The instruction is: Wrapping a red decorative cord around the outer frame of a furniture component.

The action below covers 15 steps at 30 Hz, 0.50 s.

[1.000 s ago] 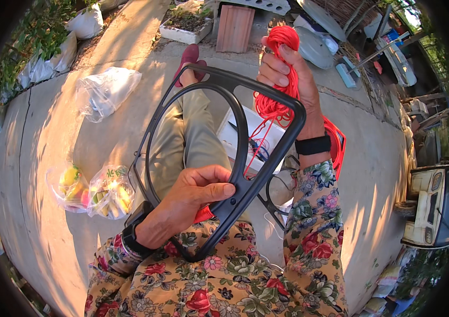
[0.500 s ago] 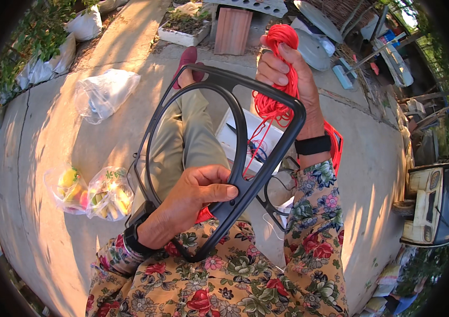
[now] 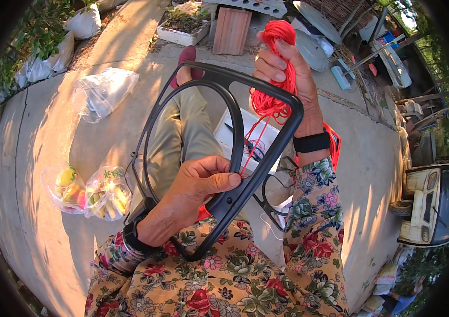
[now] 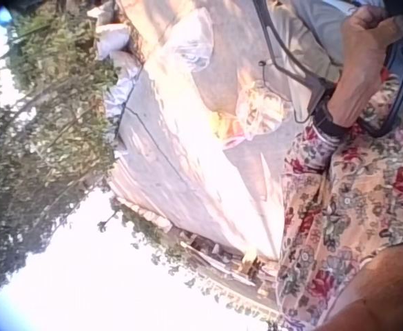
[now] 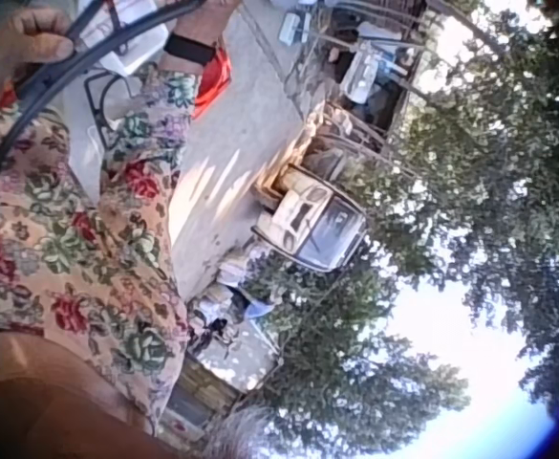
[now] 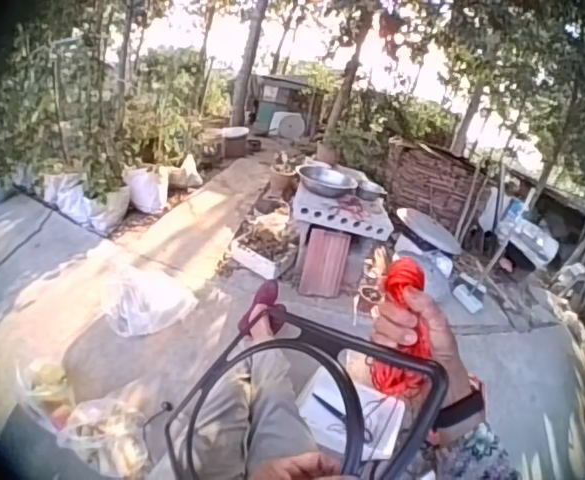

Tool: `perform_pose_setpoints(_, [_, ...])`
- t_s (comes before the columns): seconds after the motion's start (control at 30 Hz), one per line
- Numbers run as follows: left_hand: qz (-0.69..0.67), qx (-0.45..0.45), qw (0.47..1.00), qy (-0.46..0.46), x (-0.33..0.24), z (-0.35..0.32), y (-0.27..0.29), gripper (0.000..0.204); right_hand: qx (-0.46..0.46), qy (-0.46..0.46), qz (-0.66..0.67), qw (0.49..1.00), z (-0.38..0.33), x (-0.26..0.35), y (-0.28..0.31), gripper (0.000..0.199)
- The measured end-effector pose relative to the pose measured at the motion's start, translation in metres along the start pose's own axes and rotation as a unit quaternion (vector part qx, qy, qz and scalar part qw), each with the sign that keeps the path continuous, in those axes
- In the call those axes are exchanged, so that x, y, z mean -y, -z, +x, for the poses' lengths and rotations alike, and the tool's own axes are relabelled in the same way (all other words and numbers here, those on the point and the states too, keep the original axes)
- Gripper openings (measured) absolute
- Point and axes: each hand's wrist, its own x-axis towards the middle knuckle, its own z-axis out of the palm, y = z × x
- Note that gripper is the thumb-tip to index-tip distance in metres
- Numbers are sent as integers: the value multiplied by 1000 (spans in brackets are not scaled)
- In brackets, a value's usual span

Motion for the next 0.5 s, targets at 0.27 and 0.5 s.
perform_pose_setpoints(0.27, [3, 20, 999, -25, 1, -1, 1, 16, 13, -5, -15, 1000, 7, 2, -5, 31])
perform_pose_setpoints(0.5, [8, 30, 999, -39, 1, -4, 0, 16, -25, 12, -97, 995, 10, 5, -8, 30])
